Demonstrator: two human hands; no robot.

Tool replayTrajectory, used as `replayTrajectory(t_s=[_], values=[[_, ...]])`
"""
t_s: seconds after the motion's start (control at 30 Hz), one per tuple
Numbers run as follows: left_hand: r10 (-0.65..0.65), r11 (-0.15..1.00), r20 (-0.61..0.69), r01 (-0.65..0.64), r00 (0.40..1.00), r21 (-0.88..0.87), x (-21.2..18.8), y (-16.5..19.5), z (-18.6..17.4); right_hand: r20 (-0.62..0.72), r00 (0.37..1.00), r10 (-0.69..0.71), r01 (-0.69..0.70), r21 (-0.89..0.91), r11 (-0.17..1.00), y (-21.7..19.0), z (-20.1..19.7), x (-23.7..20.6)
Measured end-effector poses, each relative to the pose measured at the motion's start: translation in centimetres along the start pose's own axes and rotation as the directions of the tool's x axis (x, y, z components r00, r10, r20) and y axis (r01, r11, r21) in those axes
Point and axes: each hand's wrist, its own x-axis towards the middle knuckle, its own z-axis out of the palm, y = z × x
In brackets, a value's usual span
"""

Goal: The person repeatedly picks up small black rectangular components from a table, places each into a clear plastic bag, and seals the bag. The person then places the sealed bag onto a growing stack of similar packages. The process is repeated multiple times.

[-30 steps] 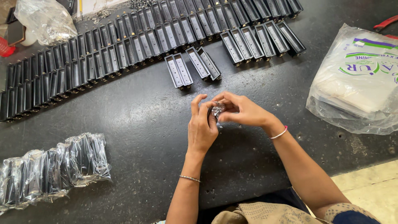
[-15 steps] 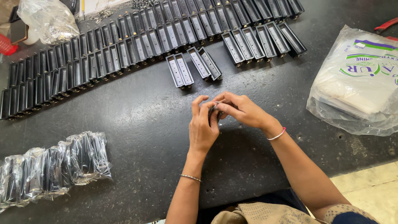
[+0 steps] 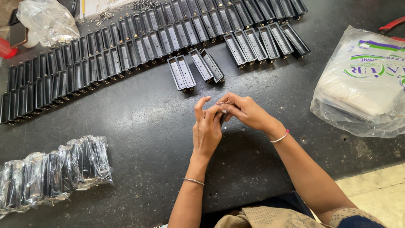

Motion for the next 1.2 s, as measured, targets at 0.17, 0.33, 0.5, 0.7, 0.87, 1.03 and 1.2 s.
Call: replayTrajectory(t_s=[0.17, 0.33, 0.5, 0.7, 0.87, 1.03, 1.2], values=[[-0.026, 0.999, -0.012, 0.026, 1.0, -0.024, 0.5, 0.7, -0.6, 0.036, 0.999, 0.006, -0.008, 0.044, 0.999, 0.1, -0.1, -0.1], [-0.079, 0.997, -0.01, 0.079, 0.997, -0.022, 0.5, 0.8, -0.9, 0.089, 0.994, 0.062, -0.065, 0.036, 0.997, -0.1, -0.4, -0.3], [-0.12, 0.989, -0.046, 0.115, 0.992, -0.097, 0.2, -0.1, -0.8, 0.115, 0.99, -0.077, 0.092, -0.131, 0.987, -1.2, 0.4, -0.7], [-0.164, 0.972, -0.134, 0.136, 0.977, -0.194, 0.2, -0.3, 0.2, 0.066, 0.993, -0.097, 0.114, -0.336, 0.935, -1.7, 1.1, -1.3], [0.006, 0.998, -0.282, -0.023, 0.959, -0.056, 0.1, 0.4, 0.6, 0.071, 0.989, -0.131, 0.147, -0.317, 0.937, -1.4, 0.9, -1.5], [-0.309, 0.933, -0.16, 0.266, 0.937, -0.243, -1.3, 1.1, 0.7, -0.085, 0.994, -0.065, 0.041, -0.256, 0.966, 0.5, 2.0, -1.8], [-0.429, 0.889, 0.029, 0.428, 0.903, -0.166, -5.0, 1.0, 0.0, -0.024, 0.999, -0.044, 0.042, -0.081, 0.996, 3.2, 2.0, -1.4]])
